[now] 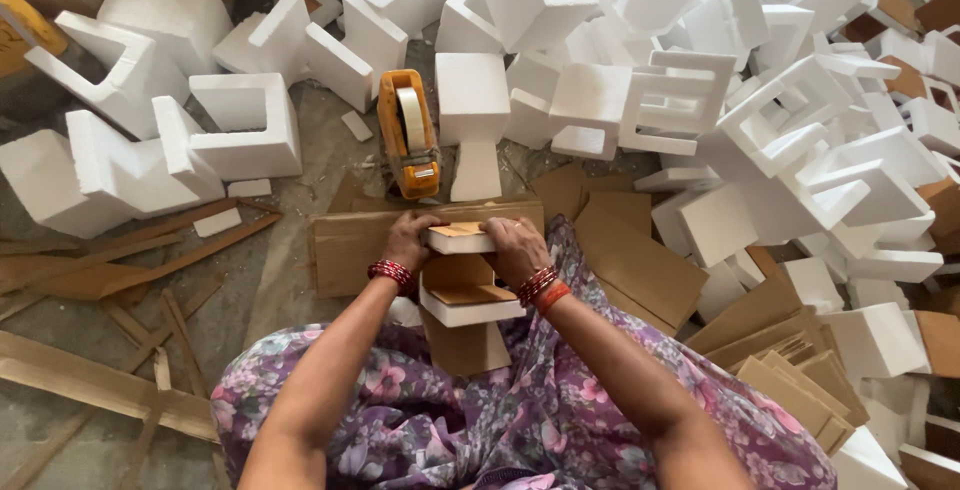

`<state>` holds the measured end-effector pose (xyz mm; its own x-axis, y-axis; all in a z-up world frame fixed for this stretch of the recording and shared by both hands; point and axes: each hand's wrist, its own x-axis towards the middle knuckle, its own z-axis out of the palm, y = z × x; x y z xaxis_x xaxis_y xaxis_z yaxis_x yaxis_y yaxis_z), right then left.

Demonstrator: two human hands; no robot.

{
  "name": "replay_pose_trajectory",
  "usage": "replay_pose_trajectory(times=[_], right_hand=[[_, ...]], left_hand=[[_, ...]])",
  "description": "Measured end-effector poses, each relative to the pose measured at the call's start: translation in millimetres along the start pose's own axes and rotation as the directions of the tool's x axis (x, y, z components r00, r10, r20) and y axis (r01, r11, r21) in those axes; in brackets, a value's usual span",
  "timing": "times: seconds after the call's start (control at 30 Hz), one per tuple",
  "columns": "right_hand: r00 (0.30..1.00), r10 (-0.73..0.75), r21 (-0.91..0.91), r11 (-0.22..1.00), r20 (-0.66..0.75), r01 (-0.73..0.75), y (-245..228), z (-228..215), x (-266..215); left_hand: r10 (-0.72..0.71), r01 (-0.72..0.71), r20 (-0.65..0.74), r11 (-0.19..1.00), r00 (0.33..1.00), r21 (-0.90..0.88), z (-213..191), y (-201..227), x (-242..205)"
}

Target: The person assembles small cardboard boxes by inserting white foam inserts and sealing the flaps with a tape dispenser. The person repeats this process for multiple boxes, placing the finished units aside.

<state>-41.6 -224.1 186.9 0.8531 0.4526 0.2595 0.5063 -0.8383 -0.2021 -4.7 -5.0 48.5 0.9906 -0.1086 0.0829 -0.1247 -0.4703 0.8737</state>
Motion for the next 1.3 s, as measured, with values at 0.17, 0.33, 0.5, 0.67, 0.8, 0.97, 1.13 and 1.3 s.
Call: replay_pose_trajectory(times=[0.17, 0.33, 0.5, 0.67, 0.8, 0.97, 1.13, 1.3], right_hand=[[0.962, -0.241, -0.088, 0.969, -0.13, 0.231, 7, -11, 6], [0.996, 0.041, 0.047, 0.998, -0.084, -0.038, 13, -11, -1], [0.967, 0.234, 0.072, 0.971, -0.097, -0.228, 6, 8, -11], [0.902, 0.432, 0.057, 0.901, -0.012, -0.431, 7, 5, 4], [0.878, 0.479, -0.014, 0.878, 0.009, -0.479, 5, 0, 13], [0.741, 0.651, -0.094, 0.758, 0.165, -0.645, 8, 12, 12], [0.688, 0.683, -0.006, 0.711, 0.246, -0.703, 18, 42, 7], [0.66, 0.649, 0.038, 0.701, 0.379, -0.712, 21, 63, 6]], left_hand=[[0.157, -0.151, -0.143, 0.987, 0.977, 0.051, -2, 22, -9], [-0.249, 0.24, -0.04, 0.958, 0.968, -0.156, 13, 11, -8], [-0.477, 0.464, 0.209, 0.879, 0.854, 0.109, 29, -28, -12], [-0.539, 0.547, 0.247, 0.836, 0.805, 0.038, 19, -32, -10], [-0.582, 0.628, 0.237, 0.728, 0.778, -0.276, -2, -1, -12], [-0.634, 0.72, 0.363, 0.499, 0.683, -0.483, -17, 38, -17], [-0.422, 0.442, 0.153, 0.768, 0.894, -0.463, -6, 55, -30], [0.18, -0.152, -0.121, 0.967, 0.976, 0.206, -6, 64, -45]])
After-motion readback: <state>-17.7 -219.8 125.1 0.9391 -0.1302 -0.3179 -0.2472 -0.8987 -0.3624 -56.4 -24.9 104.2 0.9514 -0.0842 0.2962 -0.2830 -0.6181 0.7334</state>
